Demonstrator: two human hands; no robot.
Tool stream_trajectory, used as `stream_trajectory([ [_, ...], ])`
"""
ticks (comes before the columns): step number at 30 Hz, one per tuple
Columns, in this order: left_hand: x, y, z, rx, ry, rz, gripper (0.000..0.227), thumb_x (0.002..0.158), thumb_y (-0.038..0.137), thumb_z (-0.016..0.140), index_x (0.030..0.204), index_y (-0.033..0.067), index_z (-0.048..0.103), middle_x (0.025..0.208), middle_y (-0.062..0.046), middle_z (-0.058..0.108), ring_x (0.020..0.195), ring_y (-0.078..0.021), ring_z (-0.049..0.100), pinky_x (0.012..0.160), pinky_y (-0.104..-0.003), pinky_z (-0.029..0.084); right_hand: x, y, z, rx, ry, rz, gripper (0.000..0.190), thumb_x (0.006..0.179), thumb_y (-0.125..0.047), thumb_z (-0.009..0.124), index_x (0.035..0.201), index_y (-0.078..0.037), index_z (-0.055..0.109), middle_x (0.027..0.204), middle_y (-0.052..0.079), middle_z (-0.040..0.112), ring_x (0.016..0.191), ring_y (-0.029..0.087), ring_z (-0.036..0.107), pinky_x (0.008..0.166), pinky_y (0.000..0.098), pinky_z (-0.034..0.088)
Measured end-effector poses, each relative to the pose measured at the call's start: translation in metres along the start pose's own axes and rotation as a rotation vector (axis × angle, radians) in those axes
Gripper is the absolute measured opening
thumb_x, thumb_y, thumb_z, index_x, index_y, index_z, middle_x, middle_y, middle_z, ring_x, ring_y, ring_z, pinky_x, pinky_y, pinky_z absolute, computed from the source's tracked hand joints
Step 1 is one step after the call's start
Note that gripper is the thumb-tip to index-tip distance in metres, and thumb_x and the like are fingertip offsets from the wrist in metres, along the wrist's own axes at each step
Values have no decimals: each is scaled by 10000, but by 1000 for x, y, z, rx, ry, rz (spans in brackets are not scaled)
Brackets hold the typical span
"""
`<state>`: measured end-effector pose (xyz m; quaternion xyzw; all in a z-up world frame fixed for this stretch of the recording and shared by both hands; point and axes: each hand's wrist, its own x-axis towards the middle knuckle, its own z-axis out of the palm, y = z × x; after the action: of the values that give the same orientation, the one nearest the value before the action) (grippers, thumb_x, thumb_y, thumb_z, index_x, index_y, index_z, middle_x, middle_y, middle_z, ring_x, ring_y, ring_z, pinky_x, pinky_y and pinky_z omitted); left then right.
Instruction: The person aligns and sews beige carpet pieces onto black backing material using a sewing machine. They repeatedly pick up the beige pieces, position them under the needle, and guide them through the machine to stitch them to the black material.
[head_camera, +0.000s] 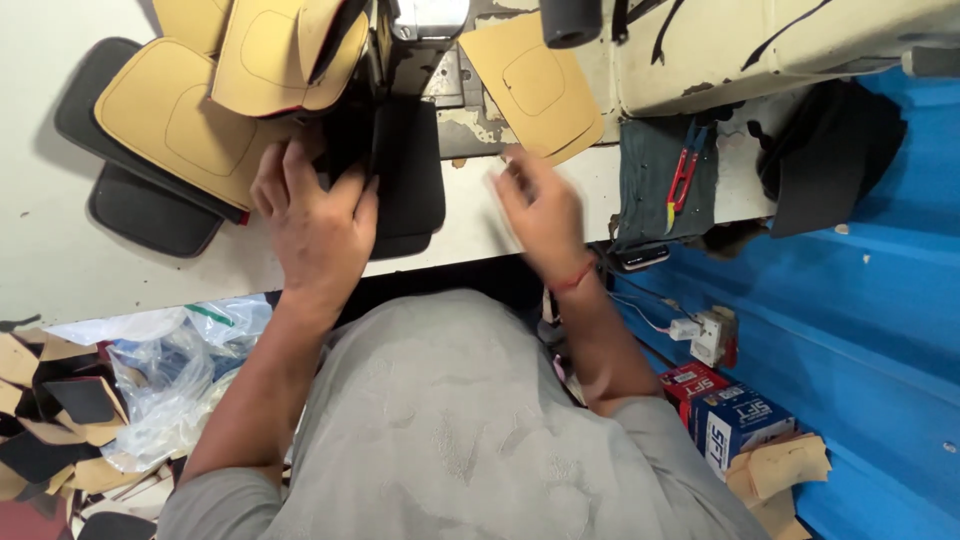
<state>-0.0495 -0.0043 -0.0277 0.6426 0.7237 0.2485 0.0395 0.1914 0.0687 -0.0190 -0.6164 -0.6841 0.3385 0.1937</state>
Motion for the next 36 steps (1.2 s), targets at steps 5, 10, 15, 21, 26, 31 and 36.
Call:
stream_trajectory([
  [5,-6,5,4,-212,134,94,211,859,134,782,1066,102,756,1349,-186,599,1270,-372,521,1078,-442,432,61,36,-34,-445,226,-328,569,926,-311,844,1335,-4,595,1285,212,630,1160,361,620,967,440,501],
  [10,-22,-5,53,-1037,-159,-223,272,927,128,729,1171,42,645,1224,-126,647,1151,-236,623,1021,-352,514,86,45,-41,-423,104,-258,740,766,-320,916,1334,11,576,1243,229,624,1151,415,589,982,466,475],
  [15,-3,3,56,-1257,-242,-346,418,1047,211,623,1386,-24,552,1289,-90,649,1199,-176,598,1087,-329,462,78,58,-37,179,50,2,416,961,-188,752,1290,18,602,1243,145,734,1182,258,715,1032,340,565],
  [21,4,1,59,-1215,-193,-252,408,1088,180,565,1418,-48,491,1334,-103,622,1234,-178,582,1088,-328,448,3,-25,-43,1244,192,-62,251,1012,-120,599,1254,-55,579,1203,40,692,1120,154,670,1030,329,549],
  [26,8,4,67,-1535,-322,-347,293,1105,123,541,1341,-43,589,1224,-71,681,1110,-136,625,1004,-305,506,-6,34,20,1027,-106,12,144,1110,-76,587,1228,6,603,1041,25,652,911,88,571,835,239,460],
  [31,7,5,64,-1554,-240,-430,262,1085,103,524,1293,-36,601,1140,-60,692,999,-121,640,899,-298,532,15,46,23,913,87,31,71,1122,-88,526,1077,-52,567,999,23,637,909,77,549,833,253,484],
  [36,-10,16,59,-1151,173,-337,267,1114,71,514,1336,-67,570,1247,-106,655,1131,-175,600,1029,-302,478,23,30,-3,1294,311,11,154,1069,-133,453,1107,-37,568,1111,90,645,1050,172,628,964,342,520],
])
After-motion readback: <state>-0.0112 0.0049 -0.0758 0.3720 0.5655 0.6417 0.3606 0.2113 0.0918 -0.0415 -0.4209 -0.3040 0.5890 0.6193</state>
